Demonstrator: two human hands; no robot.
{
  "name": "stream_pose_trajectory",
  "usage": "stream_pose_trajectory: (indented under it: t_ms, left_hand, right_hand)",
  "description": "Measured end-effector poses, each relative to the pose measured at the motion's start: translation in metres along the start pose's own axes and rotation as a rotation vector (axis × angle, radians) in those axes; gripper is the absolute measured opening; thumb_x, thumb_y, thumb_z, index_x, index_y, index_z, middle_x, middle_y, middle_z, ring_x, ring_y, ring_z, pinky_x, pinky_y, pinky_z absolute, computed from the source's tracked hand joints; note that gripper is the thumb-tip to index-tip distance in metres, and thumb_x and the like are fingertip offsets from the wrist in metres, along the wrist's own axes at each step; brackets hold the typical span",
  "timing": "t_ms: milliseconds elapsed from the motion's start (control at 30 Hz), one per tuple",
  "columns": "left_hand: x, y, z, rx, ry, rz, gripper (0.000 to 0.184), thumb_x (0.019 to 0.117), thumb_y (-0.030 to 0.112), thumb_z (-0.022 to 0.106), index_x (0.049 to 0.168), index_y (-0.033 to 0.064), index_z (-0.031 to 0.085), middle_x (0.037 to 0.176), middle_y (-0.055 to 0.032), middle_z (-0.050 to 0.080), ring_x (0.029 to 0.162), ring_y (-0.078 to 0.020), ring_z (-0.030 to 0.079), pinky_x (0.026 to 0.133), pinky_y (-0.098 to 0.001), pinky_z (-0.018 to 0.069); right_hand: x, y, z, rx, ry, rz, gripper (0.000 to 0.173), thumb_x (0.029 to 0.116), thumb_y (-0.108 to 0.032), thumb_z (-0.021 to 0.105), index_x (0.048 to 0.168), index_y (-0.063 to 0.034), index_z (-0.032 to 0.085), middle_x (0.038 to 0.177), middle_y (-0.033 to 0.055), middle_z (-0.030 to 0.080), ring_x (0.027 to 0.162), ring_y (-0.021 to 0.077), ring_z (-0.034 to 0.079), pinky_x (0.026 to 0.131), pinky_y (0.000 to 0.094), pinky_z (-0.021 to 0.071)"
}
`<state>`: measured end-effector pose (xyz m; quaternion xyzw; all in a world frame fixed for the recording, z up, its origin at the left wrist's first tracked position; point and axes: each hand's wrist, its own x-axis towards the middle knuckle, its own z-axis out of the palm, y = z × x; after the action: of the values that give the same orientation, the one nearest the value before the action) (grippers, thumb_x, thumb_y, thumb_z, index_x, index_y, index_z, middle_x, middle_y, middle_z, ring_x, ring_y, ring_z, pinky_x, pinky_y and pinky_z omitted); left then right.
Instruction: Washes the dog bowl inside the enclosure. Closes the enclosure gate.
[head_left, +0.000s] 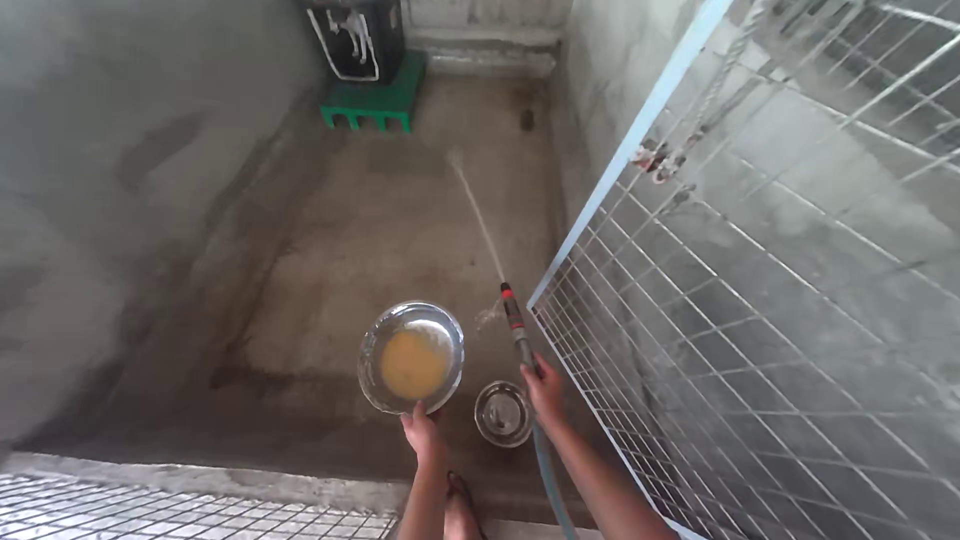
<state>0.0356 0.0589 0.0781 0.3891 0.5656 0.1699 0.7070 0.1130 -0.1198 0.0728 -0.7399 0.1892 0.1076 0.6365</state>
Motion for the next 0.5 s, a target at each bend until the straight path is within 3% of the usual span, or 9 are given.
stream_pose_trajectory:
  t_ms: [133,367,500]
  left_hand:
    - [0.047,-0.036,-0.017,-0.047,0.051,-0.096,0.036,0.1084,0.012,0.040,0.142,-0.0009,0.039,0.113,-0.0211,0.057,0.084,-0.0232,0.062,0.073,-0.0352,0.0554]
    - [0.200,-0.145,-0.075,0.161,0.234,-0.117,0.043,0.1093,0.018,0.045,0.147,-0.0010,0.042,0.137,-0.0290,0.054,0.111,-0.0383,0.062,0.090,-0.0522,0.0538]
    - [0.264,-0.186,-0.096,0.222,0.311,-0.174,0.043,0.1079,0.016,0.046,0.147,-0.0007,0.043,0.136,-0.0269,0.056,0.111,-0.0354,0.063,0.091,-0.0483,0.0550]
  right_hand:
    - [0.017,0.004,-0.012,0.041,0.032,-0.033,0.048,0.1012,-0.006,0.061,0.147,0.0044,0.049,0.082,0.0129,0.063,0.049,0.0113,0.052,0.045,0.0278,0.0475]
    - [0.044,0.007,-0.029,0.094,0.087,-0.045,0.048,0.1011,-0.001,0.058,0.147,0.0069,0.045,0.079,0.0094,0.061,0.047,0.0087,0.051,0.042,0.0232,0.0470]
    - [0.050,0.016,-0.048,0.118,0.028,0.010,0.042,0.1043,-0.001,0.049,0.146,0.0040,0.043,0.082,0.0047,0.061,0.049,0.0067,0.053,0.043,0.0204,0.0480]
